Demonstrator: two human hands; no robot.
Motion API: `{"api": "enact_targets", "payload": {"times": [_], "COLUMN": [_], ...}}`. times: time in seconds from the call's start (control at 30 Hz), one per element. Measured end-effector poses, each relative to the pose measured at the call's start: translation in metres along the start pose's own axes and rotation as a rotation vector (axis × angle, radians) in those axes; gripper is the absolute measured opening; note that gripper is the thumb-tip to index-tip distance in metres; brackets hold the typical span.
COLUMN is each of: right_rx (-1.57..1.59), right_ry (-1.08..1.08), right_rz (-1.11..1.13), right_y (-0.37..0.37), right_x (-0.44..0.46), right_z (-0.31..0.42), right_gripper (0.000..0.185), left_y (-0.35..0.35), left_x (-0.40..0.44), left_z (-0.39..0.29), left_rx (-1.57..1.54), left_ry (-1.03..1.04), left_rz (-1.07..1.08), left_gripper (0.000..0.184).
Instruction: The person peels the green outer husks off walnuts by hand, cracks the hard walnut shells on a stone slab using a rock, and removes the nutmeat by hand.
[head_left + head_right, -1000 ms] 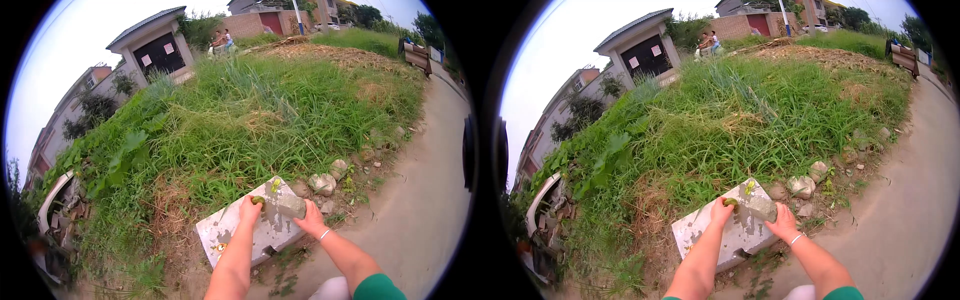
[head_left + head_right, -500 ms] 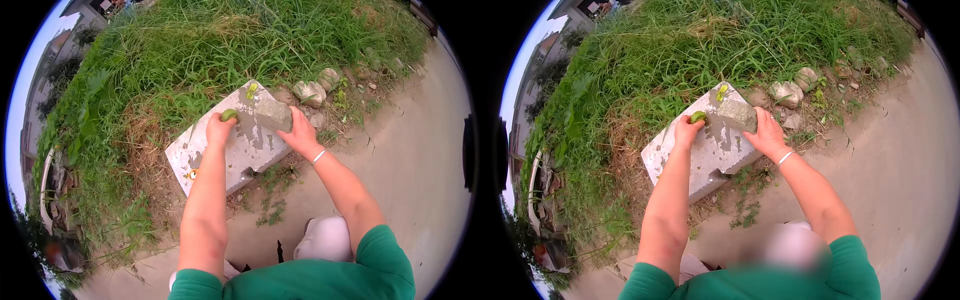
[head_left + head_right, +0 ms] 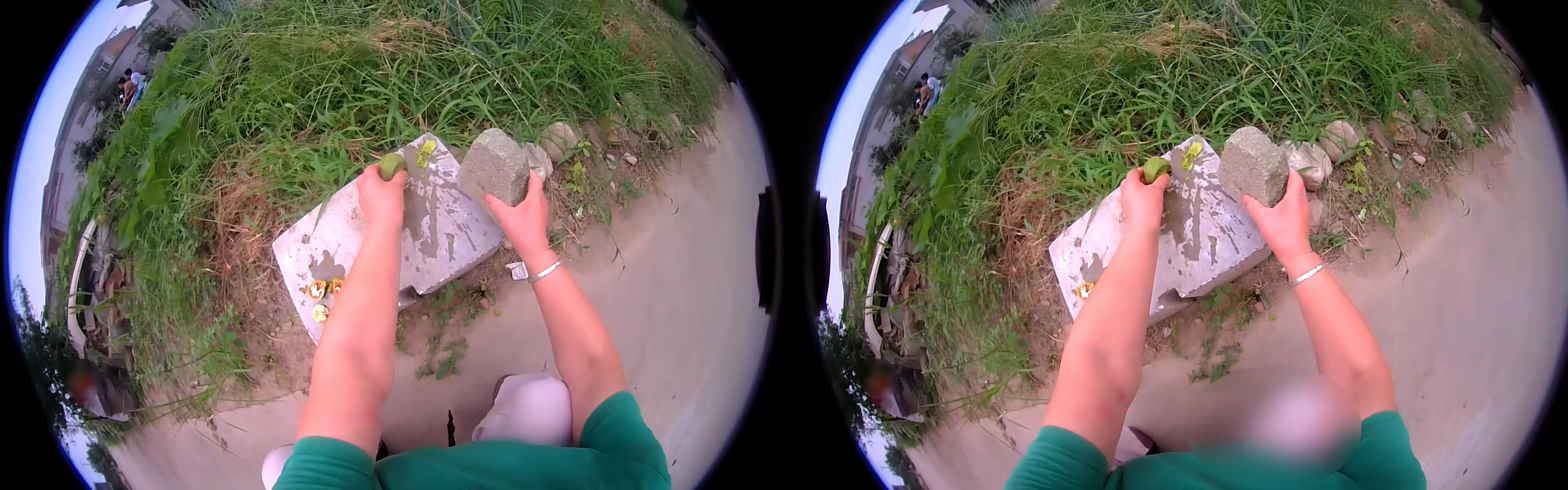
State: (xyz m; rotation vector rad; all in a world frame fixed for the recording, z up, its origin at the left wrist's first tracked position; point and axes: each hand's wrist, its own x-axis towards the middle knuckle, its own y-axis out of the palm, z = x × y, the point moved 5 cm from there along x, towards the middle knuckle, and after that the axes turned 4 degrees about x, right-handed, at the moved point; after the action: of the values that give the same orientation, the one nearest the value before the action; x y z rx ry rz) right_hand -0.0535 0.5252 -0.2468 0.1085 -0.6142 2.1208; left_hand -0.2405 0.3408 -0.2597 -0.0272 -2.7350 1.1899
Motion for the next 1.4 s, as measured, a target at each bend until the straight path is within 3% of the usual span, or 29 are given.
{"api": "enact_targets", "payload": {"times": [0.13, 0.2, 0.3, 0.43, 0.53, 0.7, 0.83, 0.9, 1.0, 1.17, 1.2, 1.27, 1.4], "right_rx": [0.113, 0.128, 0.258, -0.031, -0.128, 0.201, 0.092, -0.027, -0.028, 0.255, 0.254, -0.091, -0.094], "right_ry": [-0.114, -0.209, -0.234, -0.229, -0.220, -0.336, -0.409, -0.309, -0.355, -0.443, -0.443, -0.495, -0.520], "right_rz": [0.060, 0.039, 0.072, 0.277, 0.261, 0.118, 0.151, 0.257, 0.210, 0.129, 0.132, 0.279, 0.236], "right_y": [0.031, 0.050, 0.079, 0.126, 0.129, 0.120, 0.132, 0.143, 0.137, 0.125, 0.128, 0.148, 0.146], "right_x": [0.025, 0.038, 0.050, 0.045, 0.050, 0.059, 0.056, 0.058, 0.067, 0.067, 0.062, 0.055, 0.068], "right_z": [0.059, 0.085, 0.104, 0.079, 0.083, 0.104, 0.088, 0.078, 0.088, 0.106, 0.097, 0.074, 0.086], "right_gripper": [0.076, 0.075, 0.076, 0.079, 0.079, 0.072, 0.072, 0.072, 0.073, 0.078, 0.078, 0.079, 0.078], "left_y": [0.001, 0.004, 0.004, 0.004, 0.005, 0.010, 0.009, 0.007, 0.005, 0.005, 0.004, 0.006, 0.012], "left_x": [0.004, 0.005, 0.005, 0.008, 0.007, 0.008, 0.011, 0.013, 0.010, 0.009, 0.009, 0.011, 0.016], "left_z": [-0.002, -0.002, 0.002, 0.008, 0.007, 0.010, 0.009, 0.006, 0.008, 0.005, 0.005, 0.009, 0.013], "left_rx": [0.112, 0.116, 0.075, 0.021, 0.029, 0.028, 0.018, 0.019, 0.034, 0.018, 0.024, 0.034, 0.038], "left_ry": [-0.078, 0.028, -0.005, -0.060, -0.063, -0.048, -0.047, -0.058, -0.065, -0.060, -0.053, -0.078, -0.099], "left_rz": [-0.005, -0.054, -0.085, -0.040, -0.037, -0.076, -0.105, -0.093, -0.066, -0.062, -0.076, -0.073, -0.042], "left_gripper": [0.045, 0.044, 0.042, 0.039, 0.038, 0.041, 0.041, 0.041, 0.038, 0.037, 0.036, 0.032, 0.023]}}
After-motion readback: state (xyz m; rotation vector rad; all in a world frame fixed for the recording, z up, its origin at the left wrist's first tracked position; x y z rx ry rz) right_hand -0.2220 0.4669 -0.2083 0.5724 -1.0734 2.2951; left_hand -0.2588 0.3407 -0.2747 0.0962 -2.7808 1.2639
